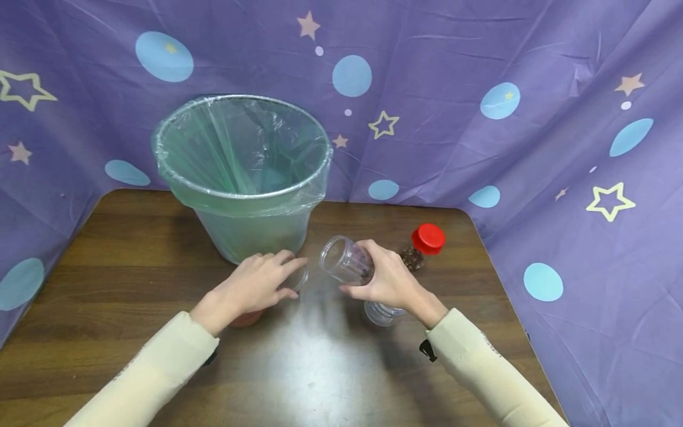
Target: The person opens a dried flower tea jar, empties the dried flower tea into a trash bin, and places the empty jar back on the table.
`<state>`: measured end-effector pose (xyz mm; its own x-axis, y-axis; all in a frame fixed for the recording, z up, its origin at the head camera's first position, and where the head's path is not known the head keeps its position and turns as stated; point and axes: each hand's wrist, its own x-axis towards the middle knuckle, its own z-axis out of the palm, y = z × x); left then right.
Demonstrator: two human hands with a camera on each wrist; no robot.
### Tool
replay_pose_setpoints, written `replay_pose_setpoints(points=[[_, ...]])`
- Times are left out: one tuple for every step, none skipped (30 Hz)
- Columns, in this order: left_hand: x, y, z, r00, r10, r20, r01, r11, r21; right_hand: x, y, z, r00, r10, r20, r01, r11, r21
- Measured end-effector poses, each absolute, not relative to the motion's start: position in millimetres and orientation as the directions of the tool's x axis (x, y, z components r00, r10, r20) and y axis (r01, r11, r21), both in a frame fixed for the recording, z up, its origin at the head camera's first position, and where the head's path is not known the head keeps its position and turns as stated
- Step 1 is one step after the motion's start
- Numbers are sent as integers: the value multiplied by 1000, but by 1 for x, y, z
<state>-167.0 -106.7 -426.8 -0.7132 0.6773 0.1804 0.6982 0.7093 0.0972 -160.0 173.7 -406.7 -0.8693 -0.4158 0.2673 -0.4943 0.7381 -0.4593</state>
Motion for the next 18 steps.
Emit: replay_pose_setpoints(points=[[-167,-107,-430,-714,678,175,697,710,98,-160,174,-407,-869,-416,268,-495,738,-459],[-167,-107,-433,-716,678,167,697,711,98,-160,173,-406,-869,-416,269,-495,737,-460],[-167,-108,-435,-717,678,160,695,712,96,-160,173,-406,-868,-417,270,-497,736,-459],[-167,-109,-438,-720,677,154,693,715,93,-160,173,-407,-866,-419,274,-500,735,-457],[-167,-110,-441,-722,675,151,690,718,90,-160,173,-407,-865,-420,276,-502,734,-457],[-167,-110,-443,-725,673,150,687,722,83,-160,173,-407,-864,-422,276,-504,733,-456],[-167,-110,-446,-726,671,151,685,724,79,-160,173,-407,-863,-423,276,-505,733,-455],[-167,-111,-448,-728,668,153,683,727,76,-160,173,-407,-863,-424,275,-505,734,-454],[-167,-111,-450,-730,666,157,681,729,71,-160,173,-408,-863,-425,273,-505,734,-454],[-168,-111,-452,-732,662,159,677,732,70,-160,173,-408,-864,-425,270,-503,735,-454],[-168,-112,-453,-735,660,158,674,736,64,-159,172,-408,-866,-424,265,-501,736,-455],[-168,-112,-455,-737,658,157,672,738,62,-159,172,-408,-866,-424,264,-499,738,-454],[-168,-111,-456,-737,658,155,671,739,57,-159,172,-408,-867,-423,263,-498,739,-455],[-168,-111,-458,-738,657,152,670,741,51,-159,172,-408,-868,-421,263,-496,740,-455],[-168,-111,-459,-738,657,152,669,742,40,-159,172,-408,-868,-421,264,-497,740,-453],[-168,-111,-461,-739,657,149,668,743,33,-159,172,-409,-867,-422,265,-498,740,-452],[-168,-111,-462,-737,659,149,669,743,21,-159,172,-409,-867,-423,264,-499,740,-451],[-168,-111,-464,-735,661,150,670,742,15,-159,172,-409,-867,-424,262,-499,740,-451]])
